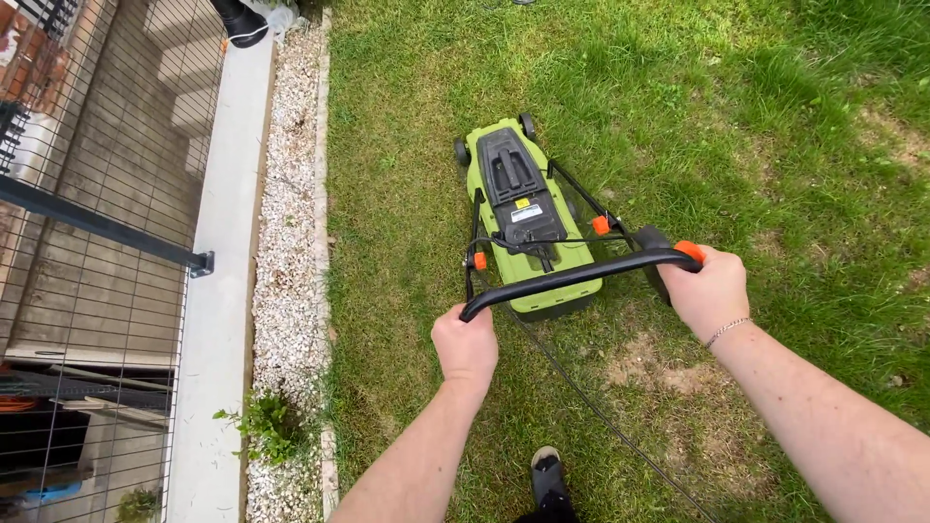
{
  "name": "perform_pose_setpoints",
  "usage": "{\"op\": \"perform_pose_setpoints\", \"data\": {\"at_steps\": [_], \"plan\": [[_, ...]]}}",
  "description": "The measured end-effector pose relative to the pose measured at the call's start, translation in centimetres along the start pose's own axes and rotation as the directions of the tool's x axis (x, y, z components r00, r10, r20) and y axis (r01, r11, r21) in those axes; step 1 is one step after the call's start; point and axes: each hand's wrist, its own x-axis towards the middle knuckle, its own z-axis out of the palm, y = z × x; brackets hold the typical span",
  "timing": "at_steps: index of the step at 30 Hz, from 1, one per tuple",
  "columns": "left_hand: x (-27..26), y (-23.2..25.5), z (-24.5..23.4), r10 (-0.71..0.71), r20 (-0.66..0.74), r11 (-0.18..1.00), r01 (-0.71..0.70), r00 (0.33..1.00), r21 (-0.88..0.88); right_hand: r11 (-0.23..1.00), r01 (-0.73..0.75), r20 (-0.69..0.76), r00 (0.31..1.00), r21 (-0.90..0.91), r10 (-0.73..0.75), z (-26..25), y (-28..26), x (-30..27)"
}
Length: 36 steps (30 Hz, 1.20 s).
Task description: The person pushes a lawnmower across a patch of grass in a backyard, following the edge of a gravel path.
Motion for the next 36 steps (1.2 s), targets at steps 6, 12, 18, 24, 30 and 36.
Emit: {"op": "perform_pose_setpoints", "data": {"at_steps": [6, 12, 18, 24, 30, 36], "plan": [[5.3, 3.0, -1.0, 0.056, -0.004, 0.998, -0.055, 0.998, 0.033, 1.000, 0.014, -0.020, 1.000, -0.008, -0.014, 3.4, -3.1, 2.1], [13.3, 5.3, -1.5, 0.120, -0.042, 0.990, -0.116, 0.992, 0.083, 0.996, -0.043, 0.018, 0.999, 0.079, 0.042, 8.1, -6.0, 4.6], [19.1, 9.5, -0.8, 0.121, -0.077, 0.990, -0.114, 0.990, 0.088, 0.992, -0.077, 0.038, 0.997, 0.103, 0.074, 10.9, -11.4, 8.5], [24.3, 11.3, 2.8, 0.064, -0.088, 0.994, -0.055, 0.994, 0.099, 0.993, -0.094, 0.052, 0.995, 0.072, 0.091, 13.5, -13.2, 15.0], [31.6, 14.2, 6.3, 0.085, -0.086, 0.993, -0.076, 0.993, 0.094, 0.992, -0.087, 0.050, 0.995, 0.093, 0.083, 15.0, -18.1, 21.3], [37.3, 16.5, 7.4, 0.074, -0.107, 0.996, -0.069, 0.991, 0.056, 0.994, -0.096, 0.056, 0.994, 0.046, 0.094, 18.8, -19.3, 26.9]]}}
